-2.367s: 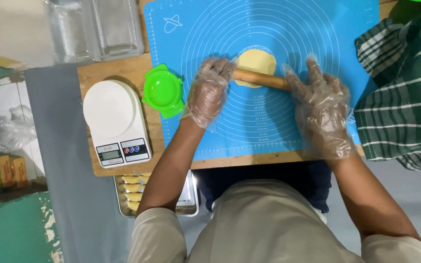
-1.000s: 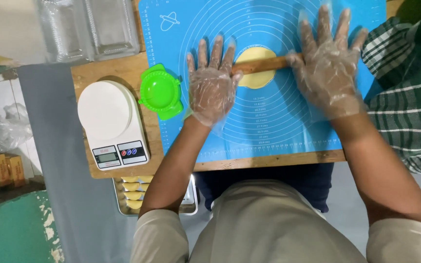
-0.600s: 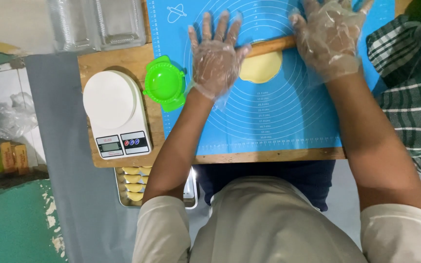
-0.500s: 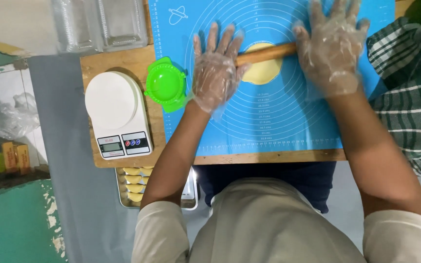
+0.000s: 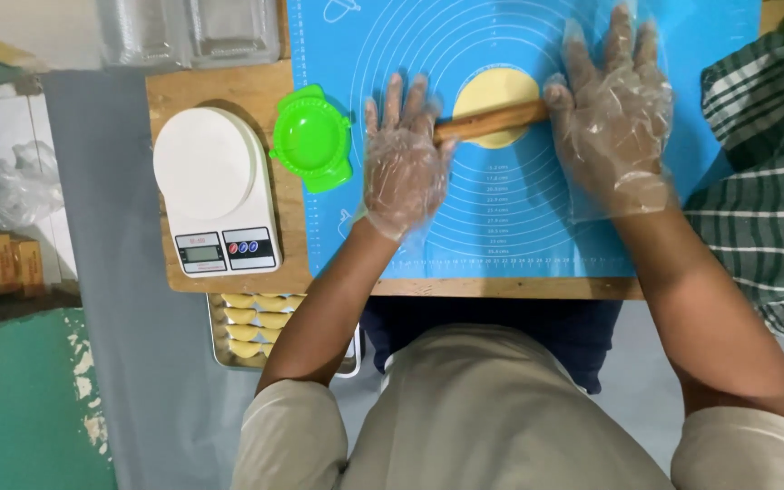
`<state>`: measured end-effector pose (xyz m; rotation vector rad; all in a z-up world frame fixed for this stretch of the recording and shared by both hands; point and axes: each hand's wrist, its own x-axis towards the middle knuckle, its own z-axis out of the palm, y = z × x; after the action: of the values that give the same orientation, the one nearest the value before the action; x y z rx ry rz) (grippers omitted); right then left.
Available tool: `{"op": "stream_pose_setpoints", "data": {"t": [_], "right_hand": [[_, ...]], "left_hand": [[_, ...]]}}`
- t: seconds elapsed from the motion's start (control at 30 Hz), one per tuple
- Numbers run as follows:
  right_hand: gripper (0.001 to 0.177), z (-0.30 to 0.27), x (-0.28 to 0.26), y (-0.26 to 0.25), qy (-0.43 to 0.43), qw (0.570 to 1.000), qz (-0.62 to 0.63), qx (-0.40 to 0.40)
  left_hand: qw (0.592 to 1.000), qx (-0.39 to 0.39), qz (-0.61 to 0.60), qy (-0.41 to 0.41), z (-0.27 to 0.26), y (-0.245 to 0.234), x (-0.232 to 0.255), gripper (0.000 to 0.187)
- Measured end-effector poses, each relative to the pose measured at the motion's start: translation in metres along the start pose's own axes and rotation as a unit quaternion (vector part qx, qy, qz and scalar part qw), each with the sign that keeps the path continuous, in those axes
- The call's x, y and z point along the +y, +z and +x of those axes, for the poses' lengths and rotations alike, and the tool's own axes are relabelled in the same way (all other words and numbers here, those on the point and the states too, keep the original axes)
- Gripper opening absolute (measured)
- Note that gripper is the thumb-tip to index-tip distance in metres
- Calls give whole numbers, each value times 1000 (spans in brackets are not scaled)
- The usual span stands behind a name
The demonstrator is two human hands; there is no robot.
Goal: Flattening and rolling out small portions of dough using a rolling pin on a silicone mat.
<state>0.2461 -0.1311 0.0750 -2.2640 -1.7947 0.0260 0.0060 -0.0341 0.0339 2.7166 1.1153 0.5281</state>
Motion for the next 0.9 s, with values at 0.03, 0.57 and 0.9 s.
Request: {"op": "stream_pose_setpoints", "data": {"t": [0.03,0.57,0.9], "right_hand": [[64,3,0,1,-22,999,13,25],[62,39,-21,-10,29,999,7,-13],[62,42,-18,-8,44,998,-46,-20]], "left_hand": [[997,-47,54,-41,6,-6,5,51],[958,-207,149,-131,104,-18,-12,64],[969,-190,131,-88,140,20,-35,62]]}}
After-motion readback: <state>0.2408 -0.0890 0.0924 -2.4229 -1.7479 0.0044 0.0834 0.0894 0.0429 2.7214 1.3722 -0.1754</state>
